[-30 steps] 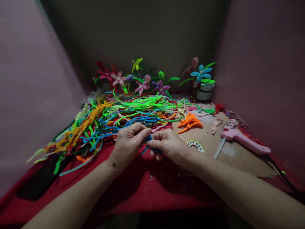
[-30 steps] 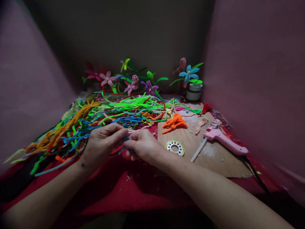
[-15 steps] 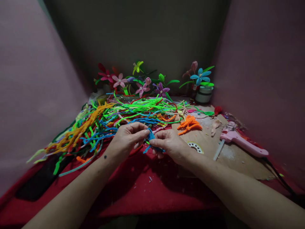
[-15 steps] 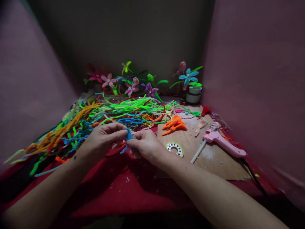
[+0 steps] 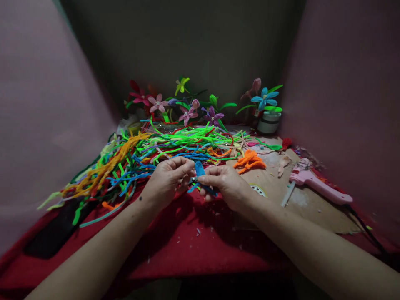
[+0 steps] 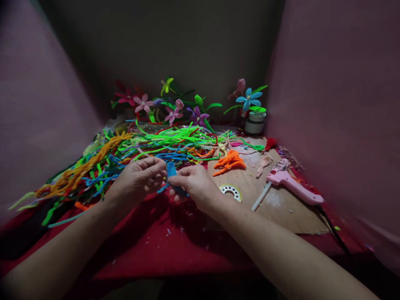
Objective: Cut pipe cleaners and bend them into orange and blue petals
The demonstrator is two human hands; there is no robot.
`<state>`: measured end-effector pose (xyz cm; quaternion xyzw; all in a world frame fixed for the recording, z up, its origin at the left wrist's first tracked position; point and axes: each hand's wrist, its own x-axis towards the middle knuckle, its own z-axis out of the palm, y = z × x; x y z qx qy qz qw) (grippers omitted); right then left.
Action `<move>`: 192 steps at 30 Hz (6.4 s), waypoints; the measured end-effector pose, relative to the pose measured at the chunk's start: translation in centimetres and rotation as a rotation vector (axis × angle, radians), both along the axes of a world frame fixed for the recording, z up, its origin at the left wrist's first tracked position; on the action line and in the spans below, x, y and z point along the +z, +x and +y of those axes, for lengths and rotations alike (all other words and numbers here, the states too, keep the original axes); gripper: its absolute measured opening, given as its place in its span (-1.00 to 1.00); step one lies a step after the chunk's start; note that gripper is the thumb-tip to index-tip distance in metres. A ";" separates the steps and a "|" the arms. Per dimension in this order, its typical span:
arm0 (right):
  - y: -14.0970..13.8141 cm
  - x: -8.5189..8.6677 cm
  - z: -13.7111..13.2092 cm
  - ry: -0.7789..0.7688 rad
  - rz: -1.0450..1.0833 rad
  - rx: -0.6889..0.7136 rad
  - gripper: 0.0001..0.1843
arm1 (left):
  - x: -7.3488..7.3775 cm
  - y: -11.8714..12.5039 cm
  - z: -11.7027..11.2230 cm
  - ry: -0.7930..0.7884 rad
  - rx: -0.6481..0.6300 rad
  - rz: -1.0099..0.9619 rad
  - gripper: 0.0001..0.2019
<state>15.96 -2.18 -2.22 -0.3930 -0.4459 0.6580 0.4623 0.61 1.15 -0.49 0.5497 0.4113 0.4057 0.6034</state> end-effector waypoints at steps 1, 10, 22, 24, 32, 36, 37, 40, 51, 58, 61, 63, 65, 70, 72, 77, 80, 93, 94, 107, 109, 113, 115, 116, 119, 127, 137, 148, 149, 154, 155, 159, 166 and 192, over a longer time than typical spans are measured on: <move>0.1 -0.1 0.2 -0.014 0.069 -0.030 -0.81 | -0.1 0.0 0.2 -0.016 0.009 -0.025 -0.81; 0.2 -0.6 0.9 -0.010 0.370 -0.177 -0.73 | -1.2 1.2 -1.2 -0.093 -0.241 0.006 -0.81; -0.4 -0.2 -0.1 0.293 -0.133 -0.379 -0.81 | -2.1 2.0 -1.8 -0.213 -0.325 -0.098 -0.86; -0.4 -0.2 0.0 0.298 -0.152 -0.400 -0.81 | -2.2 2.2 -2.3 -0.192 -0.299 -0.088 -0.83; 0.9 -0.8 1.3 0.305 -0.131 -0.522 -0.77 | -1.0 1.9 -3.6 -0.072 -0.442 0.413 -0.75; 0.9 -0.7 1.0 0.276 -0.097 -0.464 -0.76 | -0.2 1.1 -2.5 0.168 -0.035 0.324 -0.83; 0.8 -0.6 0.8 0.276 -0.100 -0.453 -0.75 | -0.2 1.1 -2.2 0.234 0.024 0.286 -0.81; 0.4 -0.6 0.4 0.289 -0.146 -0.427 -0.74 | -0.7 1.1 -1.9 0.510 0.128 0.324 -0.76; -0.5 -0.4 -0.5 0.326 -0.278 -0.397 -0.81 | 0.1 0.7 -2.1 0.153 -0.015 0.275 -0.80; -0.4 -0.7 -0.4 0.313 -0.278 -0.346 -0.79 | 0.0 -0.2 -1.2 -0.011 -0.143 0.270 -0.73; -0.4 -0.7 -0.4 0.305 -0.275 -0.317 -0.78 | 0.2 -0.4 -1.0 -0.031 -0.181 0.269 -0.74; -0.4 -0.7 -0.5 0.292 -0.261 -0.310 -0.76 | 0.2 -0.5 -0.9 -0.081 -0.202 0.226 -0.74; -0.5 -0.7 -0.5 0.285 -0.245 -0.316 -0.75 | 0.0 -0.5 -0.8 -0.160 -0.220 0.176 -0.74; -0.7 -0.9 -0.7 0.337 -0.274 -0.342 -0.77 | -0.1 -0.2 -0.8 -0.346 -0.204 0.077 -0.82; -0.7 -0.9 -0.7 0.368 -0.286 -0.351 -0.79 | -0.2 -0.2 -0.8 -0.375 -0.198 0.067 -0.81; -0.2 -0.4 -0.6 0.364 -0.232 -0.367 -0.80 | -0.3 -0.8 0.0 -0.316 -0.155 0.047 -0.80; -0.1 -0.4 -0.3 0.311 -0.184 -0.343 -0.77 | -0.1 -1.0 0.0 -0.120 -0.052 0.031 -0.79; -0.4 -1.2 -0.2 0.219 -0.184 -0.257 -0.76 | -1.5 -0.4 -1.0 1.269 0.027 0.850 -0.82; -0.4 -1.2 -0.2 0.218 -0.187 -0.261 -0.76 | -1.6 -0.5 -0.9 1.319 0.033 0.889 -0.81; 0.0 -1.0 0.2 0.054 0.197 -0.259 -0.72 | -0.7 0.3 -0.9 -0.087 -0.036 0.077 -0.81; -0.1 -1.0 0.3 0.046 0.195 -0.264 -0.73 | -1.2 0.8 -1.3 -0.131 -0.149 0.061 -0.79; 0.0 -1.0 0.2 0.132 0.074 -0.282 -0.69 | -1.4 1.7 -2.3 -0.088 -0.129 0.137 -0.75; 0.1 -1.0 0.1 0.151 0.025 -0.289 -0.69 | -1.2 1.9 -2.6 -0.072 -0.117 0.174 -0.72; 0.1 -1.0 0.1 0.149 0.011 -0.295 -0.69 | -1.2 1.9 -2.6 -0.074 -0.125 0.168 -0.71; 0.1 -1.3 0.2 0.132 -0.007 -0.308 -0.72 | -1.4 1.8 -2.5 -0.150 -0.179 0.047 -0.81; 0.2 -0.8 0.0 0.101 0.013 -0.292 -0.69 | -1.3 1.5 -2.2 -0.250 -0.273 -0.059 -0.84; 0.2 -1.1 0.1 0.187 -0.110 -0.349 -0.72 | -1.6 1.4 -2.5 -0.366 -0.283 0.041 -0.78; -0.2 -0.4 -0.5 0.129 -0.070 -0.179 -0.85 | 1.0 -0.6 -0.9 0.146 0.028 0.270 -0.75; -0.2 -0.5 -0.6 0.117 -0.066 -0.154 -0.88 | 0.9 -0.6 -0.8 0.150 0.017 0.259 -0.77; -0.2 -0.8 -0.7 0.085 -0.093 -0.094 -0.93 | 0.0 -0.4 -1.0 0.067 -0.057 0.174 -0.85; -0.2 -0.8 -0.7 0.080 -0.090 -0.088 -0.93 | -0.1 -0.5 -1.0 0.050 -0.057 0.171 -0.85; -0.2 -0.6 -0.8 0.049 -0.090 -0.080 -0.80 | 0.1 -0.5 -1.1 0.025 -0.092 0.177 -0.86; -0.5 -0.9 -0.8 0.033 -0.111 -0.140 -0.81 | 0.2 0.4 -2.2 0.296 0.055 0.374 -0.90; -0.5 -0.9 -1.0 -0.013 -0.149 -0.120 -0.83 | 0.1 -0.2 -1.4 0.046 -0.253 0.307 -0.92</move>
